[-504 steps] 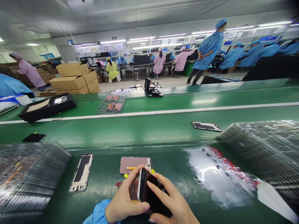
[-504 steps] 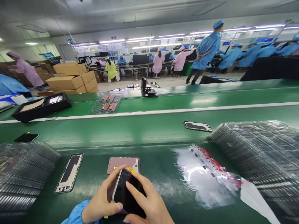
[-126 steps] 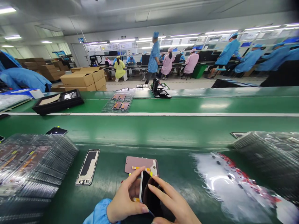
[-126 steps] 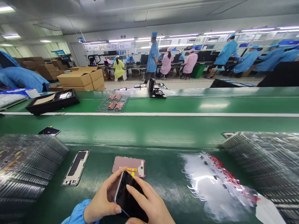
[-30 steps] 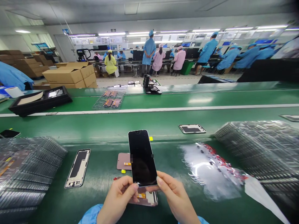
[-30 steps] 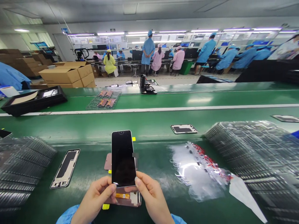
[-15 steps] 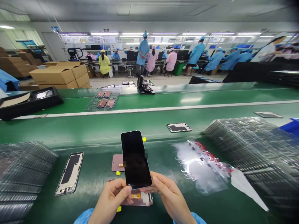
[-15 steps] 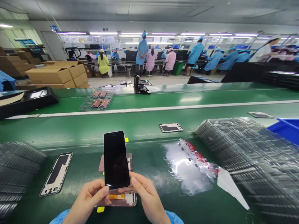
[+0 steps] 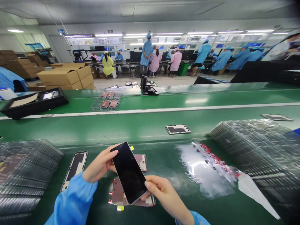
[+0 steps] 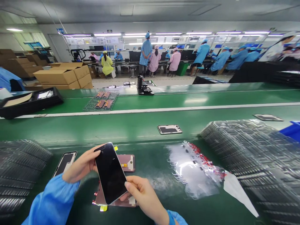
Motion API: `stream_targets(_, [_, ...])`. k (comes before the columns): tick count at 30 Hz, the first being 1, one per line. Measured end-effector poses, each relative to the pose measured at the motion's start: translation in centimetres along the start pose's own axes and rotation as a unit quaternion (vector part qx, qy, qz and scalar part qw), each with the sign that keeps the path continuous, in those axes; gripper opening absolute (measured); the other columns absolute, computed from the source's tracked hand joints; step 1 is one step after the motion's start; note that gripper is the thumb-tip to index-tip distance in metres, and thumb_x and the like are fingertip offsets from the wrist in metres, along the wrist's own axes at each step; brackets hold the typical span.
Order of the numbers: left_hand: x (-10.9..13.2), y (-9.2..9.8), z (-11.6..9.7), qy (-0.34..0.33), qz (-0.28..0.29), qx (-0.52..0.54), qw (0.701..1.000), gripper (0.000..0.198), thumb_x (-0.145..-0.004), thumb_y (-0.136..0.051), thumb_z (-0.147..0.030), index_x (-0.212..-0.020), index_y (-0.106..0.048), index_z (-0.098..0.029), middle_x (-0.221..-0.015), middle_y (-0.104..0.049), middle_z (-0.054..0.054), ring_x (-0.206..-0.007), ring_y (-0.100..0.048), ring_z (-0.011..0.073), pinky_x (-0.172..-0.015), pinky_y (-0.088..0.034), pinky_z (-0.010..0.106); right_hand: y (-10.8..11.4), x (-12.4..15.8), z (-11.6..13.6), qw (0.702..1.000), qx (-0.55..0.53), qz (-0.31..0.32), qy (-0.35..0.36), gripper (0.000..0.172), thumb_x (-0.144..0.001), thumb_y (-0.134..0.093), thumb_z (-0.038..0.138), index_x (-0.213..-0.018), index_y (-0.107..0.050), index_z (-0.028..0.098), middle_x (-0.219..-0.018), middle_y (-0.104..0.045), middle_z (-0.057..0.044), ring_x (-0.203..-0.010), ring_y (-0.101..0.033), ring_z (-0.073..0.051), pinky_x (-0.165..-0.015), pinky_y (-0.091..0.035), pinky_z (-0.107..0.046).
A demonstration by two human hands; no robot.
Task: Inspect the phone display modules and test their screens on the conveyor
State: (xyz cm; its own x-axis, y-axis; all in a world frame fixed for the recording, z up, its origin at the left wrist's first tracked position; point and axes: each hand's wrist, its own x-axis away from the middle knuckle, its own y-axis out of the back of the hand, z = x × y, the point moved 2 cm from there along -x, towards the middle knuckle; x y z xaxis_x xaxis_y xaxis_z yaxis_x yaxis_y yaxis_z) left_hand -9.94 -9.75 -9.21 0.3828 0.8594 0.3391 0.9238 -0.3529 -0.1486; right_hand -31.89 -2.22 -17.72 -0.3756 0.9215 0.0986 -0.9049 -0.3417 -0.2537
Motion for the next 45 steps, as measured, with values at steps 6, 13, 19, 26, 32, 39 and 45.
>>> stream_targets(6, [-6.8,4.8,-2.3,-0.011,-0.132,0.007,0.991,0.033,-0.090,-0.059,-0.016,-0.122,-0.064,-0.012,-0.096,-0.072,0.011,-0.079,-0.069,0.0196,-0.067,-0.062,0.032,0.4,-0.5,-1.5,0.946,0.303,-0.035,0.107,0.044,-0.097,-0.053,0.049,-0.126,-0.062,0.017,-0.114,-0.071,-0.014,-0.102,-0.068,-0.028,-0.090,-0.055,-0.044])
stream_targets(13, [-13.7,11.5,-1.7,-0.045,-0.362,-0.061,0.929,0.030,-0.096,-0.056,-0.027,-0.123,-0.056,-0.014,-0.118,-0.063,0.010,-0.098,-0.065,0.0205,-0.083,-0.058,0.040,-1.5,0.0,-5.8,0.677,0.659,0.047,0.323,0.070,-0.069,-0.085,0.053,-0.121,-0.063,0.012,-0.124,-0.068,-0.015,-0.103,-0.065,-0.033,-0.089,-0.057,-0.046])
stream_targets(19, [-11.9,12.3,-1.2,-0.073,-0.429,-0.205,0.877,0.050,-0.089,-0.062,-0.021,-0.136,-0.046,-0.017,-0.152,-0.036,0.014,-0.139,-0.035,0.0337,-0.112,-0.034,0.055,-1.3,0.6,-6.1,0.630,0.628,-0.059,0.453,0.025,-0.098,-0.048,0.023,-0.109,-0.067,0.012,-0.103,-0.076,-0.011,-0.084,-0.072,-0.026,-0.079,-0.060,-0.041])
stream_targets(26, [-4.6,2.6,1.7,-0.009,-0.060,-0.242,0.968,0.026,-0.068,-0.081,-0.034,-0.079,-0.071,-0.012,-0.074,-0.071,0.009,-0.078,-0.069,0.0285,-0.074,-0.057,0.041,0.8,1.4,-1.2,0.668,0.573,-0.198,0.432,0.066,-0.089,-0.042,-0.001,-0.153,-0.031,0.011,-0.123,-0.068,-0.018,-0.112,-0.067,-0.027,-0.086,-0.062,-0.036])
stream_targets(32, [-0.4,-5.9,7.0,-0.072,-0.054,-0.009,0.996,0.064,-0.078,-0.067,-0.065,-0.117,-0.065,-0.015,-0.121,-0.069,0.015,-0.124,-0.056,0.0297,-0.110,-0.042,0.043,-1.2,0.9,1.1,0.656,0.594,-0.160,0.437,0.035,-0.095,-0.054,0.019,-0.127,-0.061,0.006,-0.123,-0.068,-0.020,-0.108,-0.067,-0.032,-0.085,-0.062,-0.044])
stream_targets(39, [0.6,-6.5,8.2,-0.008,-0.008,0.014,1.000,0.061,-0.078,-0.067,-0.065,-0.117,-0.066,-0.018,-0.090,-0.075,0.008,-0.088,-0.069,0.0257,-0.088,-0.055,0.041,2.3,0.2,2.7,0.816,0.413,-0.267,0.305,0.026,-0.101,-0.049,0.027,-0.120,-0.065,0.019,-0.107,-0.073,-0.010,-0.097,-0.070,-0.022,-0.081,-0.061,-0.033])
stream_targets(45, [1.1,-6.9,8.7,-0.063,0.011,-0.051,0.997,0.050,-0.087,-0.060,-0.056,-0.122,-0.064,-0.021,-0.113,-0.072,0.009,-0.112,-0.062,0.0272,-0.106,-0.045,0.040,1.4,0.2,2.5,0.705,0.497,-0.282,0.420,0.022,-0.094,-0.055,0.011,-0.106,-0.071,0.019,-0.112,-0.072,-0.012,-0.088,-0.068,-0.023,-0.076,-0.056,-0.036])
